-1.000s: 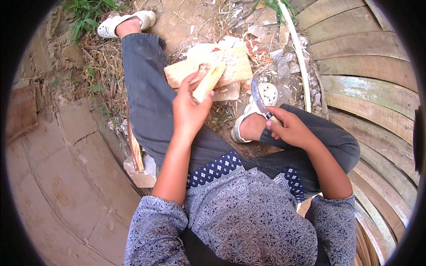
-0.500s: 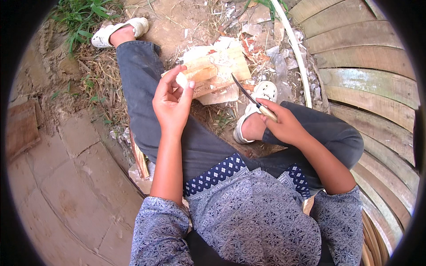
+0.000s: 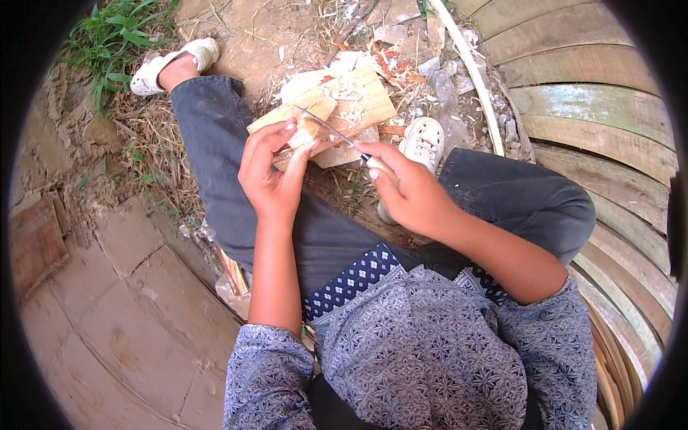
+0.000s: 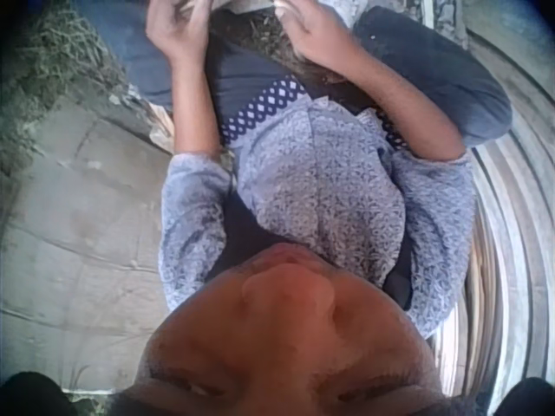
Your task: The person sits on the ground and uses a knife to shave and shape a small piece of wood. They then switch to a hand saw to cut a long, thin strip of wood, and finally return to using the knife to refine the edges of the wood pieces.
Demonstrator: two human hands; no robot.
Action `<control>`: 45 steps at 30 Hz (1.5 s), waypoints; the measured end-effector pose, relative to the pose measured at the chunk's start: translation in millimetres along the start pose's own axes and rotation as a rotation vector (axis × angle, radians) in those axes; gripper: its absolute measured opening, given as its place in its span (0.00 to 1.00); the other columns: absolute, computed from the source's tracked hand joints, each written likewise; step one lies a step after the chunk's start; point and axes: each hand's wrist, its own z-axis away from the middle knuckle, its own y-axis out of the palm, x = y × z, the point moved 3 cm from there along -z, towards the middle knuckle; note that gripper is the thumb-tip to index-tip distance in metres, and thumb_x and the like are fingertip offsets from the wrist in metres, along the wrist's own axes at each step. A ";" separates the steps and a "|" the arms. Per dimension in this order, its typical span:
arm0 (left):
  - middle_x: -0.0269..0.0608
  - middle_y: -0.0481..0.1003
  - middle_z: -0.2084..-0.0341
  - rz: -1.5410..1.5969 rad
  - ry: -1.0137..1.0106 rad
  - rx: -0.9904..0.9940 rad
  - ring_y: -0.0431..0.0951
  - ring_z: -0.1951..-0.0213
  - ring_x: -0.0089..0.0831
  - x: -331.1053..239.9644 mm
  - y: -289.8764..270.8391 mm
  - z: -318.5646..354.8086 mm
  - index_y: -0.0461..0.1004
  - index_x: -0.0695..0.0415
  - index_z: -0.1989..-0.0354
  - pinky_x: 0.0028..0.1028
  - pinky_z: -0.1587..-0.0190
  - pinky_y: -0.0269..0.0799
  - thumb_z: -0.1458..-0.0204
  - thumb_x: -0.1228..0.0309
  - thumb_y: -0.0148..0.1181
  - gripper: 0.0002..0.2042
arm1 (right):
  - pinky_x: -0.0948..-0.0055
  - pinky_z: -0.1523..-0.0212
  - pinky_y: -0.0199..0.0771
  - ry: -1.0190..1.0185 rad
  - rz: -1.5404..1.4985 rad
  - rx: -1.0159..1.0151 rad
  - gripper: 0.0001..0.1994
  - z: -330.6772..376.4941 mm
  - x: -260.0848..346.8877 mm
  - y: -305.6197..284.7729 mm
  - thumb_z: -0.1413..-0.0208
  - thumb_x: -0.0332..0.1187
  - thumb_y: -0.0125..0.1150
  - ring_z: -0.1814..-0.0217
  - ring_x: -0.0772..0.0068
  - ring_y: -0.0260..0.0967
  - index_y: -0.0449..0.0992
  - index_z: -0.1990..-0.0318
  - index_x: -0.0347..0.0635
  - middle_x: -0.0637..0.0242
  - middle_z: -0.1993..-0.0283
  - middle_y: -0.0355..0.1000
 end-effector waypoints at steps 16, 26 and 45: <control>0.47 0.82 0.60 -0.152 0.176 0.096 0.82 0.56 0.39 -22.5 10.1 -4.6 0.80 0.62 0.62 0.33 0.51 0.77 0.61 0.81 0.75 0.15 | 0.52 0.50 0.76 -0.010 0.251 0.136 0.18 -78.8 -58.0 -38.6 0.37 0.32 0.52 0.53 0.43 0.78 0.73 0.41 0.48 0.46 0.55 0.78; 0.47 0.82 0.62 -0.213 0.205 0.093 0.82 0.58 0.38 -24.6 12.4 -4.5 0.79 0.63 0.62 0.33 0.52 0.77 0.60 0.82 0.75 0.15 | 0.57 0.53 0.76 0.060 0.375 0.192 0.19 -74.5 -59.1 -42.4 0.36 0.32 0.54 0.56 0.46 0.79 0.70 0.38 0.49 0.47 0.58 0.78; 0.42 0.71 0.50 0.309 -0.508 -0.248 0.74 0.49 0.31 36.6 4.3 8.5 0.69 0.59 0.44 0.32 0.48 0.76 0.28 0.55 0.42 0.20 | 0.55 0.51 0.77 0.554 0.617 -0.621 0.26 -45.1 -294.2 -201.5 0.62 0.40 0.79 0.55 0.47 0.79 0.77 0.57 0.35 0.47 0.60 0.79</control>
